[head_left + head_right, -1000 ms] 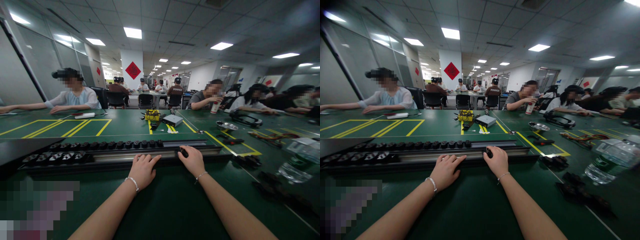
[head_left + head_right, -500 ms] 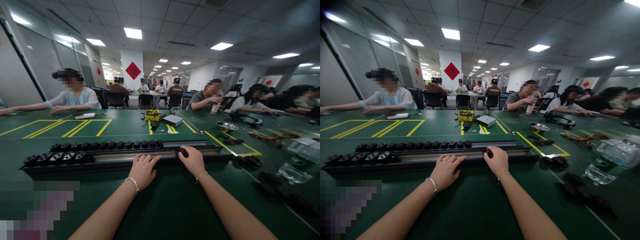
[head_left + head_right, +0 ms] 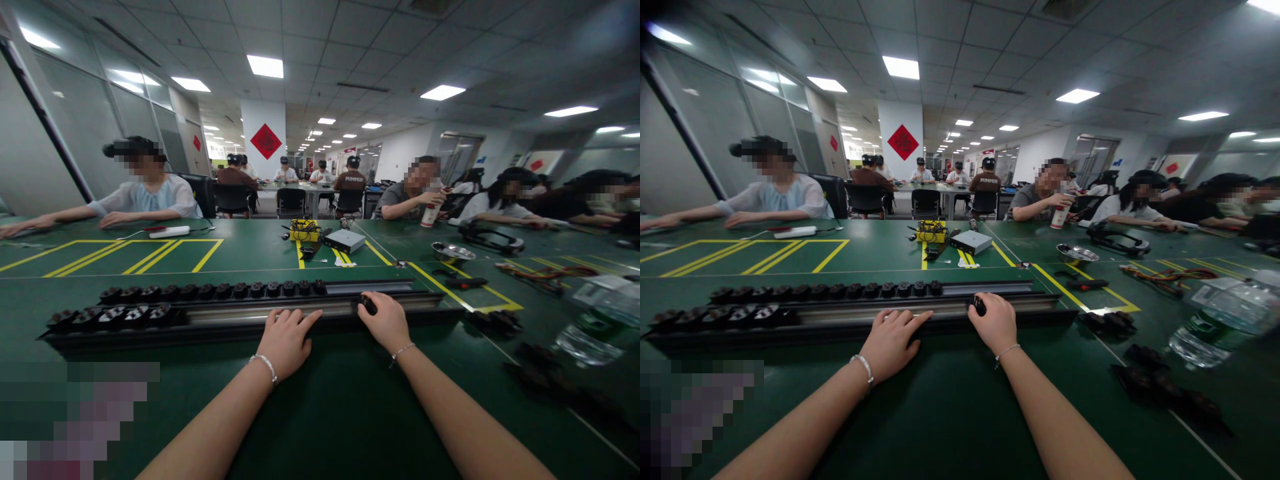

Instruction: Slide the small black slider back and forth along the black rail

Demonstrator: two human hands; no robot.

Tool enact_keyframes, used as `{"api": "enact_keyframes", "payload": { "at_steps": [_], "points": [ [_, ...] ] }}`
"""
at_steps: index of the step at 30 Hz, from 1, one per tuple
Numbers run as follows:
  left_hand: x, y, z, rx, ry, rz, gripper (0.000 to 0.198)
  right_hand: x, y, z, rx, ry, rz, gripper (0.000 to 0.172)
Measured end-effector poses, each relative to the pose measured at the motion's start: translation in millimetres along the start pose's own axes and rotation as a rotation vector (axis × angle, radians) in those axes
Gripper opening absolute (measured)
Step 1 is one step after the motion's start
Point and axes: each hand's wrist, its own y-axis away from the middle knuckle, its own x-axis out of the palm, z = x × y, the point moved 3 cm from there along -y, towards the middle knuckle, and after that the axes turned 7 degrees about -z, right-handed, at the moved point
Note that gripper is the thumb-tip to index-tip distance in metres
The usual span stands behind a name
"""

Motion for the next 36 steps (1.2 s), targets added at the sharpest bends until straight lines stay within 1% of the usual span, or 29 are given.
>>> {"api": "enact_keyframes", "payload": {
  "at_steps": [15, 20, 28, 36],
  "points": [
    [-1.3, 0.0, -0.7, -0.010, -0.003, 0.019, 0.058, -1.6, 0.3, 0.7, 0.030, 0.004, 0.027, 0.031],
    [-1.9, -0.3, -1.5, -0.019, -0.014, 0.037, 0.058, -1.5, 0.2, 0.3, 0.024, 0.006, 0.019, 0.030],
    [-1.6, 0.2, -1.2, -0.009, -0.016, 0.024, 0.059, -2.0, 0.0, 1.6, 0.018, 0.011, 0.012, 0.031],
    [-2.5, -0.2, -1.3, -0.017, -0.014, 0.036, 0.058, -1.2, -0.8, 0.9, 0.015, 0.000, 0.005, 0.027]
  ]
}}
